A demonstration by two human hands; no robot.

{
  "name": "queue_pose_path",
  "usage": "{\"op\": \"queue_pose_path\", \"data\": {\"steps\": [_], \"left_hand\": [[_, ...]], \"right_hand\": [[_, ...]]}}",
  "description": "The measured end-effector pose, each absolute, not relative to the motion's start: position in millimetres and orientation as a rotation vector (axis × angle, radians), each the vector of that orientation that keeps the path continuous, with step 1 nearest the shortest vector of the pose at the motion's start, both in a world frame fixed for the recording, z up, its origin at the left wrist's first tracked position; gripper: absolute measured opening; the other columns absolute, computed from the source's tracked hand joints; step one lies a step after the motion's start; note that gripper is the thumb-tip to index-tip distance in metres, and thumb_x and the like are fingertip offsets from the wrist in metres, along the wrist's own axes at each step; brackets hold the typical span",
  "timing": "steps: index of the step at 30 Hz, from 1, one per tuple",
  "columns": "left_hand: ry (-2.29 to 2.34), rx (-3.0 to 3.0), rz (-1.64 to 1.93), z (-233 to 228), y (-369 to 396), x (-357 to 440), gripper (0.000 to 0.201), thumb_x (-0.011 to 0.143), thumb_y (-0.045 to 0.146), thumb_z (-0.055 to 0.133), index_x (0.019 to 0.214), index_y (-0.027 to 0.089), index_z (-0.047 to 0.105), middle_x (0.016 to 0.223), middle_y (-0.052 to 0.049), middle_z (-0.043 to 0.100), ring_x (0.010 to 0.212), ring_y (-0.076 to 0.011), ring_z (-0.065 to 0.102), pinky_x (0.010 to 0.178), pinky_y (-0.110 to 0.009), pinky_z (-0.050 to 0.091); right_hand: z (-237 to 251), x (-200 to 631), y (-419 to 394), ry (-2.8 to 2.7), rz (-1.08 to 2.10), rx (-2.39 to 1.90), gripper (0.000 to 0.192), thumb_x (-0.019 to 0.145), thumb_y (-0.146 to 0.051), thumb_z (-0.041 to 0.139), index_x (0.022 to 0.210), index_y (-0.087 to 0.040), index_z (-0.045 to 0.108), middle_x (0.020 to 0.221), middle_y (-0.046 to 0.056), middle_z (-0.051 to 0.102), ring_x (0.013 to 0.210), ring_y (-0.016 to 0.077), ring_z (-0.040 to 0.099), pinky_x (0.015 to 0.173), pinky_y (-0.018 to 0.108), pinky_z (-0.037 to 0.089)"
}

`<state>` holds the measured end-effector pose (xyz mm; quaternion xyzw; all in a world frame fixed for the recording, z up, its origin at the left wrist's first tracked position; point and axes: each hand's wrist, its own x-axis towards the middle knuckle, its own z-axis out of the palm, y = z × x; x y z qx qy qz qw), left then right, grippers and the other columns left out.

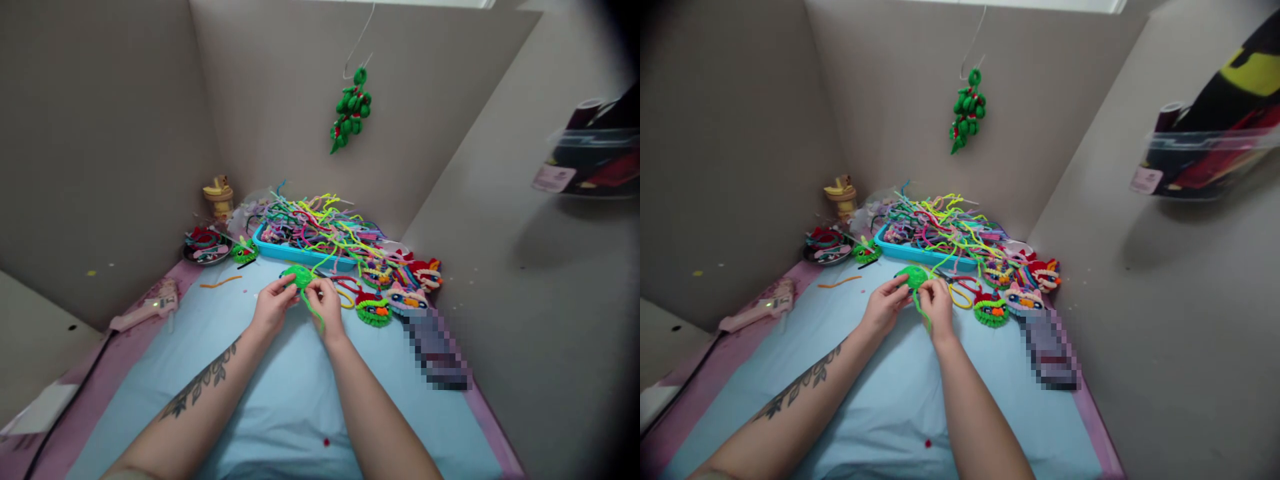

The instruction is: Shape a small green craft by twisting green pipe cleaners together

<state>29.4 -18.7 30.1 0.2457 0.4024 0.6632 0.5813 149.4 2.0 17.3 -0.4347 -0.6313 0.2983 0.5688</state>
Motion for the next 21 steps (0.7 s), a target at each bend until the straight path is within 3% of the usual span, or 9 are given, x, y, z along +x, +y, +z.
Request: {"op": "queue_pose_path", "data": {"steps": [9,14,21], "left_hand": [[1.033,0.688,1.613,21.7,-16.3,31.6,0.042,0.053,0.030,0.081,0.091,0.014,0.071,0.072,-0.002,0.067,0.062,-0.0104,0.059,0.062,-0.026,0.051],[1.097,0.827,1.632,17.5,-16.1,33.4,0.037,0.058,0.032,0.078,0.091,0.016,0.073,0.080,-0.005,0.071,0.069,-0.0137,0.061,0.070,-0.029,0.049],[1.094,0.835,1.651,16.3,-14.8,34.8,0.033,0.057,0.029,0.078,0.087,0.016,0.073,0.089,-0.007,0.073,0.081,-0.0178,0.063,0.081,-0.031,0.045]], "right_hand": [[11.3,141.4,7.2,-0.926,1.264,-0.966,0.026,0.056,-0.034,0.074,0.065,-0.017,0.056,0.055,-0.006,0.050,0.050,0.0085,0.041,0.049,0.023,0.032],[11.5,139.2,3.5,-0.767,1.332,-1.046,0.031,0.051,-0.037,0.077,0.068,-0.016,0.062,0.049,-0.006,0.049,0.042,0.0067,0.034,0.040,0.022,0.023],[4.5,132.9,4.0,-0.689,1.411,-0.954,0.024,0.054,-0.035,0.076,0.064,-0.015,0.066,0.052,-0.004,0.051,0.043,0.0057,0.033,0.040,0.021,0.021]]}}
